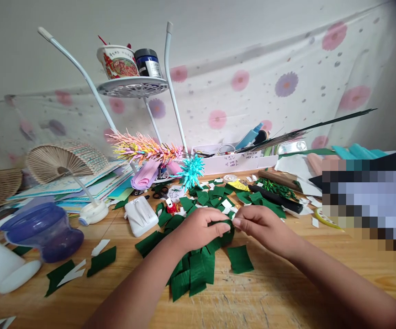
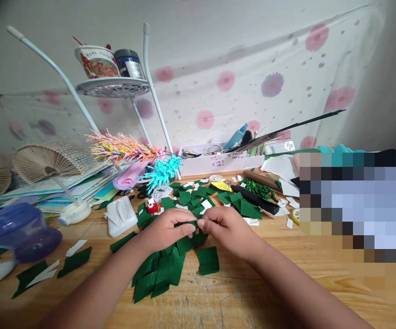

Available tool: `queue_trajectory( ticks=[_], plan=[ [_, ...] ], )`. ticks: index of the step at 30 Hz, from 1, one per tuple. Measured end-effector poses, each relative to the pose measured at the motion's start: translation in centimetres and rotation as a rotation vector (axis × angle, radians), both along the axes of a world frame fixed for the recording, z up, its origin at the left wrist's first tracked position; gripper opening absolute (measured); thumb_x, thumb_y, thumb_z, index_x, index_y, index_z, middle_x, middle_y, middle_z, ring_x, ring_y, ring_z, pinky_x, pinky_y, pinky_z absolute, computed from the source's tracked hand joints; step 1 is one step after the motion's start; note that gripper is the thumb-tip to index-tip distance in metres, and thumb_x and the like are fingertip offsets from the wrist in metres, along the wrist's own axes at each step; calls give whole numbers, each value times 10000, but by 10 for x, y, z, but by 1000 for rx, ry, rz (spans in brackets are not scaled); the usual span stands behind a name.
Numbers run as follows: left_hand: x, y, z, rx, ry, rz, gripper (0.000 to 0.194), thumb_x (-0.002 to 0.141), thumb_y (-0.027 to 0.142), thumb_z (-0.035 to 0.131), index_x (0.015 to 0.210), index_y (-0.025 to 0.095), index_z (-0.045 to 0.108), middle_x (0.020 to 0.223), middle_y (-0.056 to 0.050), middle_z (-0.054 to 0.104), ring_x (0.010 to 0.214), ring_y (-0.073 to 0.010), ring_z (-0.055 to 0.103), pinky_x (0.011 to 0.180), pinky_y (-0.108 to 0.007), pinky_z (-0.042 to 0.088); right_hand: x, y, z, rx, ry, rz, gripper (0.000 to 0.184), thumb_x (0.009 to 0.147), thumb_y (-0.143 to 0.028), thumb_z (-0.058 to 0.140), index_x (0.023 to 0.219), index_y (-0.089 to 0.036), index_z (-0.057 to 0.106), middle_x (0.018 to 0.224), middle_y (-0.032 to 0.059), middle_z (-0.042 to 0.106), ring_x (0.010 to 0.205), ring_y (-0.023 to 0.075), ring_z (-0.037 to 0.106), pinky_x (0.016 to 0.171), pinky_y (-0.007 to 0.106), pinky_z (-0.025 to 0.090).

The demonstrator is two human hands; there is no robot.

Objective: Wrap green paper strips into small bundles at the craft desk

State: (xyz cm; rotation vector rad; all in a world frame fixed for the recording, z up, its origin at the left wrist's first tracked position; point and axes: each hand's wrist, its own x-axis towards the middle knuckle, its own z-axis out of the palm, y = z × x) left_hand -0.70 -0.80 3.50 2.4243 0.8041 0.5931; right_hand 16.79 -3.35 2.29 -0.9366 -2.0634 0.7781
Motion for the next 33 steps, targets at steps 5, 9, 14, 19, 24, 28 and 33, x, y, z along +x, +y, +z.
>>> queue_trajectory(
  ticks=[5, 9, 14, 19, 24, 28, 33],
  plan=[
    [2, 0, -7, -128, -251, 178, 133, 717, 180, 487, 800, 148, 586, 671, 6, 548, 590, -94, 511, 572, -197, 408, -15, 1, -6, -495, 407, 44, 353, 762, -405, 413, 516, -153, 434, 463, -14, 466, 405, 81, 418, 439, 213, 343],
    [4, 2, -13, -215, -345, 242, 162, 705, 224, 516, 841, 159, 575, 645, 16, 551, 561, -89, 512, 544, -196, 417, -12, 4, -9, -413, 368, 27, 378, 796, -402, 360, 528, -150, 447, 480, -9, 458, 441, 89, 425, 460, 216, 346],
    [7, 1, -15, -282, -322, 248, 153, 704, 246, 511, 791, 139, 578, 584, 24, 528, 496, -76, 481, 492, -188, 396, -3, 2, -10, 101, -17, -148, 192, 736, -296, 512, 878, -171, 479, 803, 29, 513, 658, 133, 469, 589, 256, 387],
    [9, 0, -16, -381, -289, 229, 168, 695, 264, 519, 782, 131, 572, 583, 23, 542, 476, -74, 471, 491, -195, 392, 0, 2, -10, 428, -275, -175, 93, 762, -161, 463, 850, -182, 485, 852, 50, 539, 775, 164, 486, 652, 274, 396],
    [8, 2, -16, -366, -200, 269, 259, 655, 268, 563, 890, 159, 567, 618, 22, 571, 549, -104, 513, 525, -209, 394, 3, 7, -11, 504, -319, -197, 52, 760, -168, 475, 802, -181, 504, 793, 45, 564, 755, 168, 503, 636, 271, 402],
    [7, 3, -15, -150, -89, 332, 229, 662, 298, 558, 864, 193, 588, 769, 6, 611, 655, -131, 532, 571, -224, 401, 4, 9, -13, 489, -334, -213, 64, 749, -162, 489, 805, -187, 508, 784, 37, 569, 745, 168, 504, 626, 269, 402],
    [6, 1, -14, 113, -6, 291, 185, 707, 275, 532, 866, 205, 592, 841, -5, 624, 778, -151, 546, 684, -245, 410, 3, 8, -12, 458, -362, -236, 82, 739, -148, 507, 812, -183, 516, 788, 29, 572, 754, 171, 495, 640, 272, 394]
  ],
)
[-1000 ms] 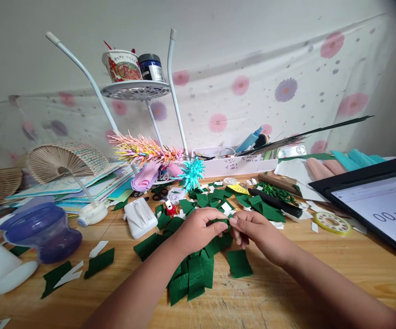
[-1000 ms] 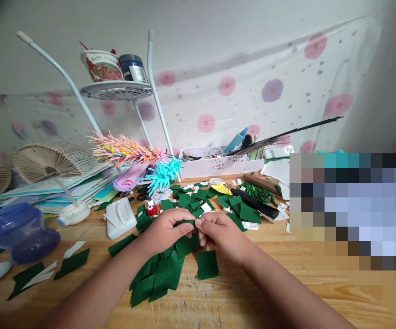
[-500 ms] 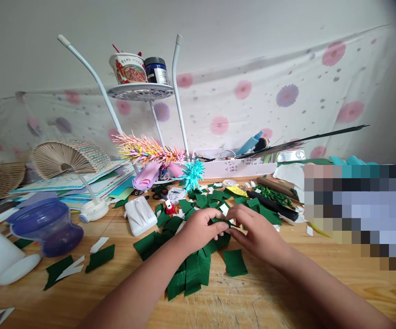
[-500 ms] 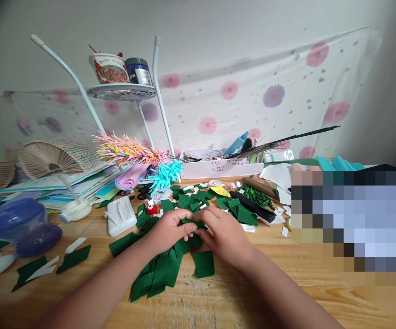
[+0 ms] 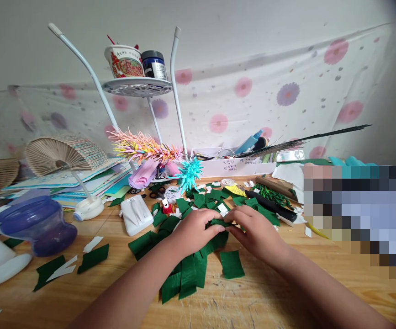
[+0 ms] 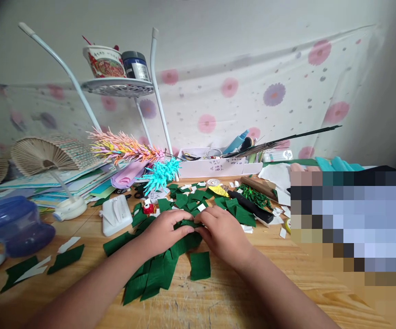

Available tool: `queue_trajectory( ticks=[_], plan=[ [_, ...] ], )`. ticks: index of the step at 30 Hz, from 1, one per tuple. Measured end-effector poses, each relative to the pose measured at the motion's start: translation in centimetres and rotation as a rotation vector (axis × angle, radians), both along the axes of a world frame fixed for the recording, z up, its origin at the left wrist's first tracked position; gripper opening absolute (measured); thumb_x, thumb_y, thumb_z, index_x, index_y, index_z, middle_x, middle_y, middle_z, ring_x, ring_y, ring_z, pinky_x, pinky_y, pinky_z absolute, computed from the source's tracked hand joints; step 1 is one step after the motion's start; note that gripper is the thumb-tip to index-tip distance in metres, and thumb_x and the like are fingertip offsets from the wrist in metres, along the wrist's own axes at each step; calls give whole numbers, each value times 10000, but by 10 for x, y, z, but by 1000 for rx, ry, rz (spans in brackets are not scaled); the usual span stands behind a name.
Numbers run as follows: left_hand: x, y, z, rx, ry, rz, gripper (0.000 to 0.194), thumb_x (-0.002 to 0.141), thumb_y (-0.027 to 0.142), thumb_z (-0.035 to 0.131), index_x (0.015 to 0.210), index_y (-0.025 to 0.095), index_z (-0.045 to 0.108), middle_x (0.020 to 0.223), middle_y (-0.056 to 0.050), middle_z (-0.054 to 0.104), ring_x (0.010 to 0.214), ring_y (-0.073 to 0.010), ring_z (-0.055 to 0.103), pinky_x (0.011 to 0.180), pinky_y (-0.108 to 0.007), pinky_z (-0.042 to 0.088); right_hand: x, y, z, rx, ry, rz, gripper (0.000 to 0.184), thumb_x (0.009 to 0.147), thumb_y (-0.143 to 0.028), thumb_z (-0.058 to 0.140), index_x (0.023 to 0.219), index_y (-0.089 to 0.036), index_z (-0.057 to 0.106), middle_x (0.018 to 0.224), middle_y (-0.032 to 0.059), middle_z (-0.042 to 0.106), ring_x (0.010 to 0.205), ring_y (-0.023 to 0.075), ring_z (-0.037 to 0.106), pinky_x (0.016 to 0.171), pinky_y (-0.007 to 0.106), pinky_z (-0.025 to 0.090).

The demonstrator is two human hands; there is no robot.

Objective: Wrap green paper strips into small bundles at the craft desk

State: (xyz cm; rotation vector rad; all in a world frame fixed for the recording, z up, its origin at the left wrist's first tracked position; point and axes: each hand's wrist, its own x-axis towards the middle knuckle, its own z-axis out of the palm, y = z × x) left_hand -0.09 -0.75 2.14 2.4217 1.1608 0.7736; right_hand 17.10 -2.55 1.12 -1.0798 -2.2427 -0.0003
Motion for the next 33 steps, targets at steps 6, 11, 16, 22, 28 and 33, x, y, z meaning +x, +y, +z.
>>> queue_trajectory(
  ticks=[6, 11, 16, 22, 28, 33],
  plan=[
    [-2, 3, 1, 208, 165, -50, 164, 765, 262, 475, 838, 185, 600, 782, -22, 625, 749, -146, 552, 671, -240, 414, 1, -2, 3, 18, -76, -27, 70, 774, -174, 465, 808, -176, 527, 767, 32, 569, 730, 172, 480, 627, 278, 374],
    [-1, 4, -4, 321, 133, -57, 206, 779, 286, 454, 883, 181, 598, 773, -32, 632, 729, -146, 560, 660, -245, 428, 0, -3, 6, 10, -84, -42, 105, 791, -170, 423, 828, -171, 522, 756, 41, 553, 721, 173, 473, 621, 279, 359],
    [1, 1, -10, 447, 60, -34, 202, 786, 277, 444, 873, 183, 599, 764, -35, 646, 719, -149, 571, 676, -257, 440, 0, -4, 6, -43, -25, 12, 105, 810, -197, 398, 829, -176, 499, 746, 38, 541, 716, 168, 471, 607, 267, 350],
    [2, -5, -2, 527, 54, -95, 189, 776, 271, 461, 771, 151, 607, 677, -39, 632, 668, -151, 556, 651, -266, 425, -5, -6, 5, -57, -63, -30, 268, 851, -239, 299, 624, -177, 427, 593, 12, 496, 583, 142, 451, 558, 265, 324],
    [5, -9, -2, 433, 11, -54, 187, 778, 252, 457, 662, 160, 572, 597, -14, 593, 599, -121, 512, 598, -239, 385, -3, -6, 5, -56, 20, -18, 200, 844, -277, 341, 713, -180, 457, 676, 18, 522, 656, 154, 477, 596, 276, 349],
    [1, -6, 1, 333, 59, -29, 239, 779, 285, 445, 594, 162, 533, 566, 0, 558, 596, -123, 487, 582, -234, 352, 2, -8, 10, -73, 100, 155, 87, 815, -211, 407, 871, -187, 470, 845, 49, 549, 797, 167, 487, 697, 297, 380]
  ],
)
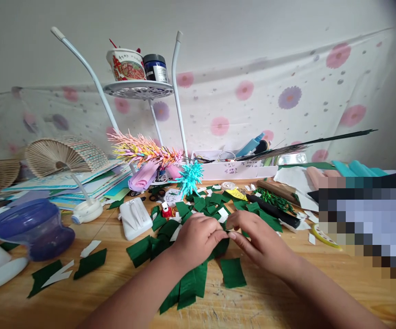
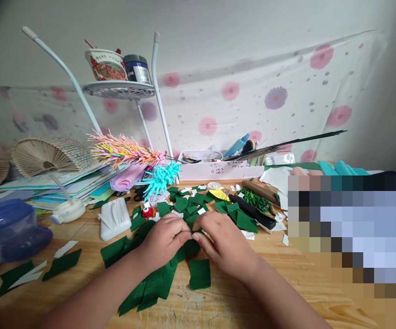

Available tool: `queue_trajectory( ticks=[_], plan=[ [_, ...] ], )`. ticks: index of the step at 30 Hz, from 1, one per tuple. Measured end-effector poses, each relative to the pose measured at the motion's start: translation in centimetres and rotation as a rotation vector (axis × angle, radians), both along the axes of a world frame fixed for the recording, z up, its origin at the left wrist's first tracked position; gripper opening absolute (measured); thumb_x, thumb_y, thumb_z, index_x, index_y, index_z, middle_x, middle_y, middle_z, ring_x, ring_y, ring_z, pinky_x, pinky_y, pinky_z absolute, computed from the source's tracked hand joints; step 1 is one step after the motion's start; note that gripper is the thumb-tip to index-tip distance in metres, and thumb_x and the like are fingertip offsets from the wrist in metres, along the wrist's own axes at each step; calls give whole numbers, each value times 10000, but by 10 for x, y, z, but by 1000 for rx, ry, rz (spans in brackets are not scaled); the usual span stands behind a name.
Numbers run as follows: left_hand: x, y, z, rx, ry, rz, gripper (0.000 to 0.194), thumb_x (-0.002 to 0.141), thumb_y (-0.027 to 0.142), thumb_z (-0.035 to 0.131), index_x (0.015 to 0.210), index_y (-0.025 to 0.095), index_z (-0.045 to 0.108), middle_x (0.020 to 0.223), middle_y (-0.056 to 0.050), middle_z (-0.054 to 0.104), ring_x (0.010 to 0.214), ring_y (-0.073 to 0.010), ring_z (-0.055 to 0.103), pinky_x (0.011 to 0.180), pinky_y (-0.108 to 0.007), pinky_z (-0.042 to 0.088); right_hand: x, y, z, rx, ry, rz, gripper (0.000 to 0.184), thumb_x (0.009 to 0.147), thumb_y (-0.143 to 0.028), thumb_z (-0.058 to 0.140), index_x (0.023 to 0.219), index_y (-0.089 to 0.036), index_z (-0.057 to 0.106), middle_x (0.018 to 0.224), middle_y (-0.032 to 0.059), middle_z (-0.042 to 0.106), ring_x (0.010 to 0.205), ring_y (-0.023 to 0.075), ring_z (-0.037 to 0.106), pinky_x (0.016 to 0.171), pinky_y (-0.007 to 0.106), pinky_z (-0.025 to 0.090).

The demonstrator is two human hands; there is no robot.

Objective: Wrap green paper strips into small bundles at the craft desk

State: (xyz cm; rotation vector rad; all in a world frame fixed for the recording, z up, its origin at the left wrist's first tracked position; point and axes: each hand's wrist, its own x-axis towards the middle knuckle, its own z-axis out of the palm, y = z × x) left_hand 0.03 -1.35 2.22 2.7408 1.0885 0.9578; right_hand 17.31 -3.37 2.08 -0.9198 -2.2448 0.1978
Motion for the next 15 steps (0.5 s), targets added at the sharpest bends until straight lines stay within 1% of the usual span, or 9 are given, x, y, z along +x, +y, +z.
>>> queue_trajectory(
  ticks=[2, 4, 8, 11, 13, 15],
  plan=[
    [-3, 2, 2, -65, -14, 27, 255, 783, 294, 430, 581, 159, 511, 552, 6, 536, 588, -119, 480, 568, -227, 344, -3, -1, 0, -39, 7, 10, 82, 800, -195, 431, 872, -193, 469, 837, 44, 554, 783, 166, 489, 694, 298, 389],
    [-4, 2, 3, -127, -45, 31, 288, 789, 310, 408, 557, 157, 484, 524, 13, 504, 562, -112, 466, 544, -219, 338, -7, -2, -1, -56, 23, -24, 92, 776, -193, 463, 868, -191, 463, 809, 38, 550, 757, 167, 487, 664, 294, 396],
    [-2, 0, 3, -216, -86, 9, 302, 791, 314, 396, 549, 154, 481, 513, 20, 479, 534, -99, 449, 514, -204, 331, -10, -1, -5, -24, 37, -99, 24, 777, -185, 448, 794, -183, 464, 729, 33, 531, 697, 165, 476, 605, 281, 385],
    [-2, -1, 7, -240, -67, -5, 236, 777, 268, 431, 592, 157, 527, 554, 17, 508, 572, -101, 467, 534, -198, 346, -8, 0, -4, 0, -11, -131, 59, 792, -188, 426, 803, -178, 483, 740, 43, 536, 711, 174, 475, 610, 285, 375],
    [-4, -1, 9, -243, -32, -46, 169, 762, 223, 460, 643, 165, 565, 607, 13, 547, 612, -104, 492, 561, -195, 363, -6, -1, -2, 16, -57, -148, 73, 796, -187, 416, 796, -175, 488, 730, 41, 539, 711, 176, 477, 610, 283, 367],
    [-6, 1, 10, -206, -6, -85, 133, 755, 198, 476, 698, 172, 594, 663, 2, 585, 644, -110, 515, 588, -200, 382, -5, -2, 1, 31, -89, -149, 84, 800, -181, 406, 809, -175, 489, 734, 37, 548, 716, 175, 481, 616, 281, 362]
  ],
)
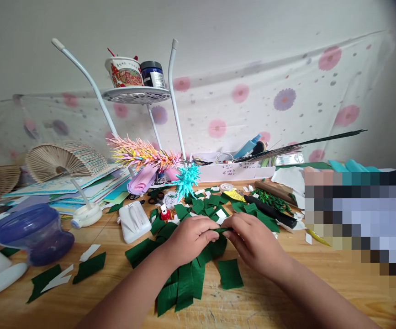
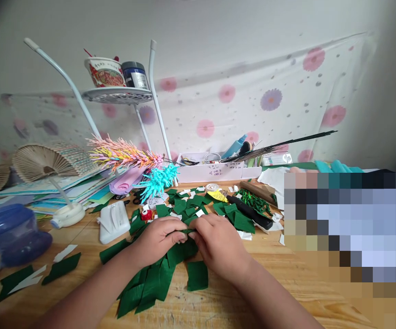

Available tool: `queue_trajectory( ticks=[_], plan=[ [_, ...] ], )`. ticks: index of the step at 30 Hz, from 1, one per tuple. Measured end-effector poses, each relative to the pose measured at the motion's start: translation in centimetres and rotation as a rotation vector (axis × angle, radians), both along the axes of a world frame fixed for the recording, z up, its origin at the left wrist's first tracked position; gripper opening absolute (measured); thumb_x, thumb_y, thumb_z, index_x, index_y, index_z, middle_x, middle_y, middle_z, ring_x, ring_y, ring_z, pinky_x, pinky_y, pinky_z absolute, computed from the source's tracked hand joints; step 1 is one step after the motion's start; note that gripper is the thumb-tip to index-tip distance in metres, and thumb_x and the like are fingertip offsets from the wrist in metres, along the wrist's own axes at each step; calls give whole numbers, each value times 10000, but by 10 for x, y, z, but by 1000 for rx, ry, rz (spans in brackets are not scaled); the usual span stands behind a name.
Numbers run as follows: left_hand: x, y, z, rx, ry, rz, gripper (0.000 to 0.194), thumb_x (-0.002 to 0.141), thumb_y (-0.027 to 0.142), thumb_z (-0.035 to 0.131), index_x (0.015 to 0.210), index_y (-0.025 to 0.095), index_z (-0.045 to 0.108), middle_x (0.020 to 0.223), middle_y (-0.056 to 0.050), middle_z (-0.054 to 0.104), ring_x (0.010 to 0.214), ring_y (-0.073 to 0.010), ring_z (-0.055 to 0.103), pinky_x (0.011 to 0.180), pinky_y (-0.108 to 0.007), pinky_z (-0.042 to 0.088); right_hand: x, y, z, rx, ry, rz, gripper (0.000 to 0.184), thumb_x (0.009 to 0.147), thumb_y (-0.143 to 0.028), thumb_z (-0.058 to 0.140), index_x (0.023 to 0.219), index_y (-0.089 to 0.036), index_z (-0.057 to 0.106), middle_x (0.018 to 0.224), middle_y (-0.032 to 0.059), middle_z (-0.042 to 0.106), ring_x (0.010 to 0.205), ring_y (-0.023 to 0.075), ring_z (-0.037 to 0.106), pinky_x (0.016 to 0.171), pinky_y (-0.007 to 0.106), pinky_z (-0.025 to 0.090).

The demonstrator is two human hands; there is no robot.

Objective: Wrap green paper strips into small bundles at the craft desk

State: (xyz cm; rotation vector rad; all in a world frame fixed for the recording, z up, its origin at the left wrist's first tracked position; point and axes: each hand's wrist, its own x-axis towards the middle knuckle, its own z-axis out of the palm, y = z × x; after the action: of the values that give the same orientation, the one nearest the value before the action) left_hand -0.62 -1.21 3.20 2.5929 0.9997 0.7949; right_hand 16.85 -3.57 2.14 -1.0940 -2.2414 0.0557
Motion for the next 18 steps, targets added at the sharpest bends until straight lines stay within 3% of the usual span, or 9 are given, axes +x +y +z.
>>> queue_trajectory(
  ticks=[7, 13, 18],
  plan=[
    [-3, 6, -9, 302, -87, -34, 168, 767, 250, 475, 797, 171, 621, 708, -43, 651, 690, -145, 563, 653, -273, 429, 2, 2, 0, 12, -43, 5, 152, 828, -233, 365, 769, -176, 492, 702, 34, 557, 681, 160, 490, 602, 260, 350],
    [1, 2, -7, 230, -45, -55, 186, 769, 259, 469, 706, 165, 618, 636, -31, 630, 641, -132, 549, 616, -247, 418, 4, 2, 0, 21, -61, -2, 288, 852, -271, 304, 629, -182, 465, 567, 7, 497, 556, 133, 454, 532, 240, 327],
    [1, 0, -4, 170, 27, 60, 207, 779, 244, 442, 676, 172, 606, 612, -13, 620, 608, -123, 520, 616, -241, 377, 5, 0, -1, 29, -13, 63, 207, 805, -310, 416, 955, -172, 453, 868, 69, 555, 796, 194, 483, 665, 299, 377]
  ],
)
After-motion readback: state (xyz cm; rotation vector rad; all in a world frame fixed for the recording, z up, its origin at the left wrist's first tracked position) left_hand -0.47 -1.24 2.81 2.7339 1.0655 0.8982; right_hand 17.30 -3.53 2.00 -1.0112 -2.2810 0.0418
